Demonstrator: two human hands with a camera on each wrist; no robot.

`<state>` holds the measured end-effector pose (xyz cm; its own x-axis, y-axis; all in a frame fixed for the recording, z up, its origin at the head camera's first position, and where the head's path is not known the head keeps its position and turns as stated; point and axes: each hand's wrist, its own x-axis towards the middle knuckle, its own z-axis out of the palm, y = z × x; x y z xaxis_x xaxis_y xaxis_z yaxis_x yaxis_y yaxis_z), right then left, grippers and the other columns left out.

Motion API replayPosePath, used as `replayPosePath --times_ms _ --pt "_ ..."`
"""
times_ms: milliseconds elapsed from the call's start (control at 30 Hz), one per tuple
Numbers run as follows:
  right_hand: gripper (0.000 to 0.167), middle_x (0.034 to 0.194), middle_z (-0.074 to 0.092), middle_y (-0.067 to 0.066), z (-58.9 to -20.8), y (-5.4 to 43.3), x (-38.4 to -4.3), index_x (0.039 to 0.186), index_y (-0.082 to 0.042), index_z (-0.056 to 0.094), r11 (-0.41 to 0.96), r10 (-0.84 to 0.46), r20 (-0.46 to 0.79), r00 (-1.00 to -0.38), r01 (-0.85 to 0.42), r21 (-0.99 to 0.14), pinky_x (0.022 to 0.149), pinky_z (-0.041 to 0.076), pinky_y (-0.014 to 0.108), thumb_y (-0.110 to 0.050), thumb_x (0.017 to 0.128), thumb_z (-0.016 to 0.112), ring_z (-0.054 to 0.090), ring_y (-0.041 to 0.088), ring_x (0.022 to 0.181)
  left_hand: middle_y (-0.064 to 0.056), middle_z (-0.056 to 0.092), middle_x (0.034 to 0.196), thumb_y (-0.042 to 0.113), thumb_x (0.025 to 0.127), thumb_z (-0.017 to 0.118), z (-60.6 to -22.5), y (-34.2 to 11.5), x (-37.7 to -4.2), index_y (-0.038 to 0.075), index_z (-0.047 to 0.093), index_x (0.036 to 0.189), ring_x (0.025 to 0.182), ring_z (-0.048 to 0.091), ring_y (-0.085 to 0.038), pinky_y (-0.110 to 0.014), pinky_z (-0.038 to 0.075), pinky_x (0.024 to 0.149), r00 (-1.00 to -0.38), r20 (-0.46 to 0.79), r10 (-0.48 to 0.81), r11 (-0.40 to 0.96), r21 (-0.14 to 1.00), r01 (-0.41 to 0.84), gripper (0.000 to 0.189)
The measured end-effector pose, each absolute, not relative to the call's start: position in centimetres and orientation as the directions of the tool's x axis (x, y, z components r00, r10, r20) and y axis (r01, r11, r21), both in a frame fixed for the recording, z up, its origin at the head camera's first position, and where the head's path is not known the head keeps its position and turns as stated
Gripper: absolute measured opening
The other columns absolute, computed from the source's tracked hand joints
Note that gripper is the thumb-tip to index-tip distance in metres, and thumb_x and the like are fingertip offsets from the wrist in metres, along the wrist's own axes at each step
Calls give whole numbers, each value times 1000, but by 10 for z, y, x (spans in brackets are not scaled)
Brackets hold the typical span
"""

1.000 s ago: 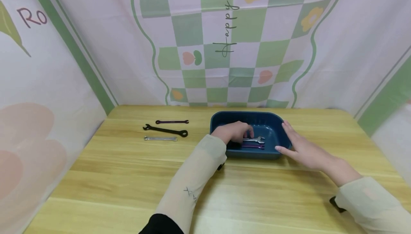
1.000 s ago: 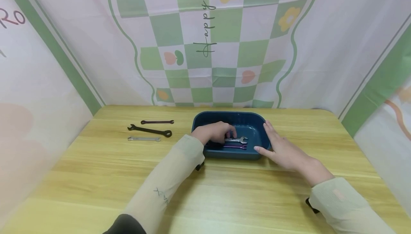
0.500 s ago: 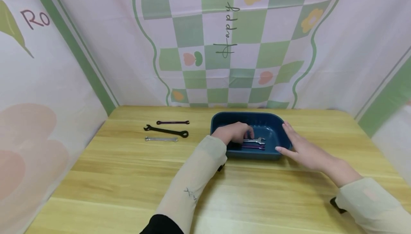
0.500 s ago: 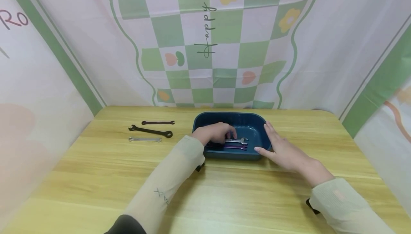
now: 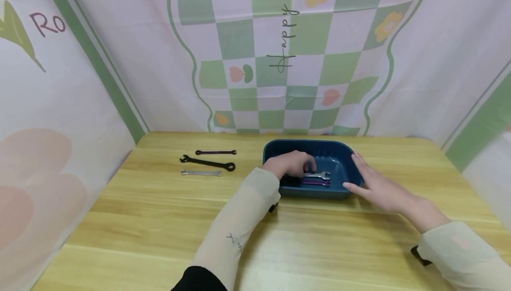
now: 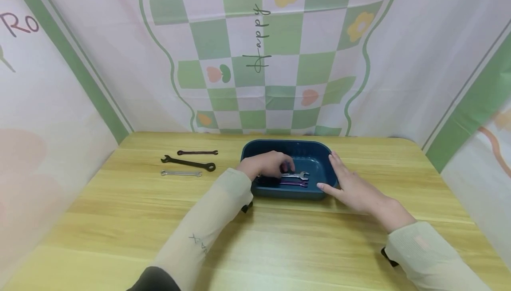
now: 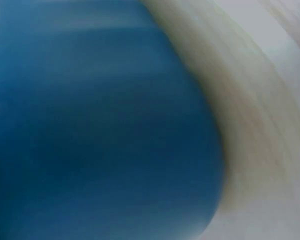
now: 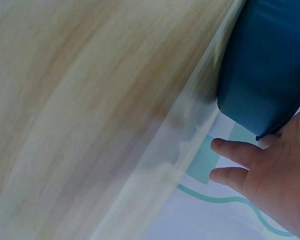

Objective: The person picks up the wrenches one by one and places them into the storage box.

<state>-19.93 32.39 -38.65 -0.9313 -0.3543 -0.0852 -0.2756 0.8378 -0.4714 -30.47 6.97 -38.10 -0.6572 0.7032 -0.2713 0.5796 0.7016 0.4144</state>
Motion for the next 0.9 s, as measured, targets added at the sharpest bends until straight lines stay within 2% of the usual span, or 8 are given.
replayPosePath --times_ms 367,900 --pt "97 167 -13 23 -388 325 -201 162 -5 -11 835 -359 -88 -929 -277 -476 110 20 73 -49 105 53 14 59 145 1 64 119 7 101 61 -365 63 -302 18 63 137 103 58 -10 -22 48 84 -629 -230 742 656 441 612 37" --pt "97 167 -11 25 -386 325 -202 162 -2 -9 832 -363 -93 -927 -277 -480 112 17 73 -50 105 52 9 58 146 -5 64 126 4 101 57 -349 44 -301 12 61 141 95 59 -13 -23 46 76 -615 -129 778 585 507 633 41"
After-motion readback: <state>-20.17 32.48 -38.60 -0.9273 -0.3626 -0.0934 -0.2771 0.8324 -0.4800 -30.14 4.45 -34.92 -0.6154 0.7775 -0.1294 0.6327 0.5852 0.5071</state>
